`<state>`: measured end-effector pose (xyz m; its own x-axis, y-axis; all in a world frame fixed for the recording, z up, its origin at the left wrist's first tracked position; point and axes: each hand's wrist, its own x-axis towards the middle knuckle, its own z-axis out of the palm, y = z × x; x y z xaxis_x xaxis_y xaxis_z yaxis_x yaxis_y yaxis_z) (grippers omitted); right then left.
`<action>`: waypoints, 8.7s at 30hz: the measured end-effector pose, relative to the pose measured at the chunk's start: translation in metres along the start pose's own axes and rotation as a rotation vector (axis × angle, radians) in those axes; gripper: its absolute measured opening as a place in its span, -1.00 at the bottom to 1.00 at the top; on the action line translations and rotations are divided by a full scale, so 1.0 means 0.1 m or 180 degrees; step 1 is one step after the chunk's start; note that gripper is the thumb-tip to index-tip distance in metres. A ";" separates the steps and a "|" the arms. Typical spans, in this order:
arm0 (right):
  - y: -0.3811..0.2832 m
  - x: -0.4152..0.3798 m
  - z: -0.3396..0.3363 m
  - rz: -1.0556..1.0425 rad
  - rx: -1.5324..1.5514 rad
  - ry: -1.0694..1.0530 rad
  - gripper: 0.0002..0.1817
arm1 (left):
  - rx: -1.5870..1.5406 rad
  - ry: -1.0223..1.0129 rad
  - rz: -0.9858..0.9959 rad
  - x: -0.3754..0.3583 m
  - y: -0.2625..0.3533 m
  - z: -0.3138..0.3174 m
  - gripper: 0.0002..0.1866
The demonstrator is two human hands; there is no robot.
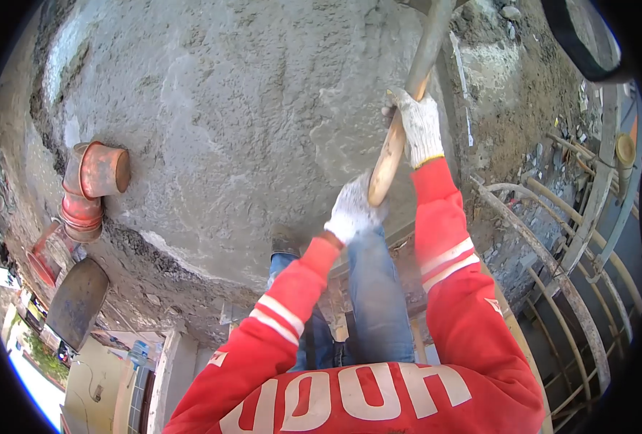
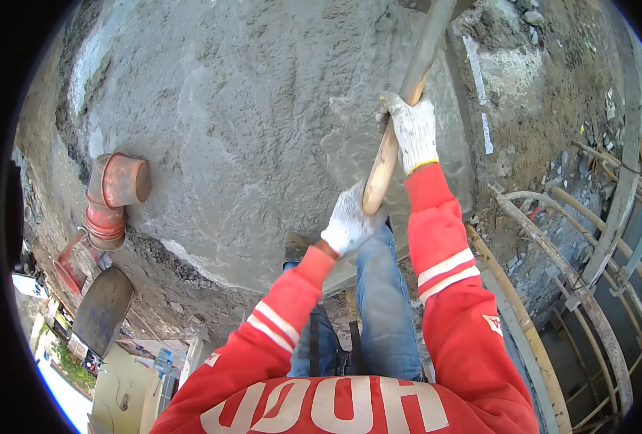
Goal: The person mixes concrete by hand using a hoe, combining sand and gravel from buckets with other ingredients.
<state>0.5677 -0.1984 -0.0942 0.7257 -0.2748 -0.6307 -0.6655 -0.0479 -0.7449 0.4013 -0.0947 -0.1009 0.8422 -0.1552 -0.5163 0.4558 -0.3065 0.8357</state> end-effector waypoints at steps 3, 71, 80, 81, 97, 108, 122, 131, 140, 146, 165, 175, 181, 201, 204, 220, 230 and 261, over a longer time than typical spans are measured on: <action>0.67 0.52 0.30 -0.0076 -0.0766 0.0021 -0.78 | -0.0181 0.0361 -0.0049 0.61 -0.30 -0.01 -0.59; 2.44 -3.77 2.88 -0.2270 -0.3444 -0.4564 -0.53 | -0.3411 0.5238 -0.0800 -3.58 -2.63 -3.60 -0.75; 2.52 -2.76 3.76 -0.2531 -0.4538 -0.4491 -0.58 | -0.3515 0.4093 -0.2677 -1.83 -4.50 -2.74 -0.48; 2.60 -2.57 3.50 -0.2417 -0.4683 -0.4122 -0.62 | -0.3484 0.3970 -0.2801 -1.61 -4.37 -2.53 -0.49; 0.89 -1.74 -0.65 -0.1436 -0.5332 -0.2625 -0.63 | -0.5579 0.3164 -0.1933 -0.15 -1.88 -0.07 -0.81; 1.65 -2.46 0.68 -0.2722 -0.4374 -0.3302 -0.67 | -0.4368 0.4405 -0.0861 -2.24 -1.53 -2.06 -0.71; 3.87 -3.96 4.20 -0.1429 -0.4524 -0.4242 -0.60 | -0.1970 0.4314 -0.3218 -3.24 -4.78 -3.21 -0.66; 2.62 -3.33 3.09 -0.1998 -0.4788 -0.4235 -0.57 | -0.4383 0.3615 -0.2185 -2.56 -3.92 -2.48 -0.79; 1.20 -2.26 0.61 -0.1737 -0.5524 -0.3576 -0.64 | -0.6025 0.3793 -0.1612 -1.21 -2.60 -0.59 -0.86; 0.93 -2.02 -0.11 -0.1832 -0.5584 -0.3457 -0.54 | -0.6002 0.3801 -0.2127 -1.06 -1.62 -0.31 -0.85; 3.95 -3.71 4.56 -0.2247 -0.4317 -0.4285 -0.61 | -0.0989 0.4644 -0.3123 -3.00 -5.51 -3.61 -0.64; 2.28 -3.24 3.13 -0.2149 -0.4829 -0.4195 -0.65 | -0.4364 0.3119 -0.1977 -2.41 -4.20 -2.83 -0.75; 1.36 -2.15 1.15 -0.2383 -0.5362 -0.3904 -0.57 | -0.5491 0.3591 -0.1387 -1.35 -3.12 -1.39 -0.79; 0.98 -1.71 -0.70 -0.1808 -0.6102 -0.2431 -0.62 | -0.5138 0.2581 -0.2262 -0.20 -1.88 0.50 -0.83; 1.50 -1.84 0.05 -0.2023 -0.5620 -0.2865 -0.65 | -0.5017 0.3362 -0.1985 -0.87 -2.29 -0.48 -0.83; 4.32 -4.56 4.63 -0.2961 -0.4019 -0.5427 -0.64 | -0.1291 0.6457 -0.2955 -4.49 -4.79 -3.57 -0.58; 2.64 -3.20 2.90 0.1935 -0.2341 -0.3612 -0.89 | -0.2690 0.3828 -0.3999 -2.28 -3.72 -2.71 -0.51; 4.15 -3.85 3.08 -0.1458 -0.5080 -0.4339 -0.59 | -0.2689 0.3594 -0.4394 -3.19 -5.08 -2.08 -0.48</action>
<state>0.0660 0.1834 -0.2281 -0.0076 0.6349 -0.7726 0.5354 -0.6499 -0.5394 -0.0387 0.3061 -0.3214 -0.5324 0.4259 -0.7315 0.5579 0.8265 0.0752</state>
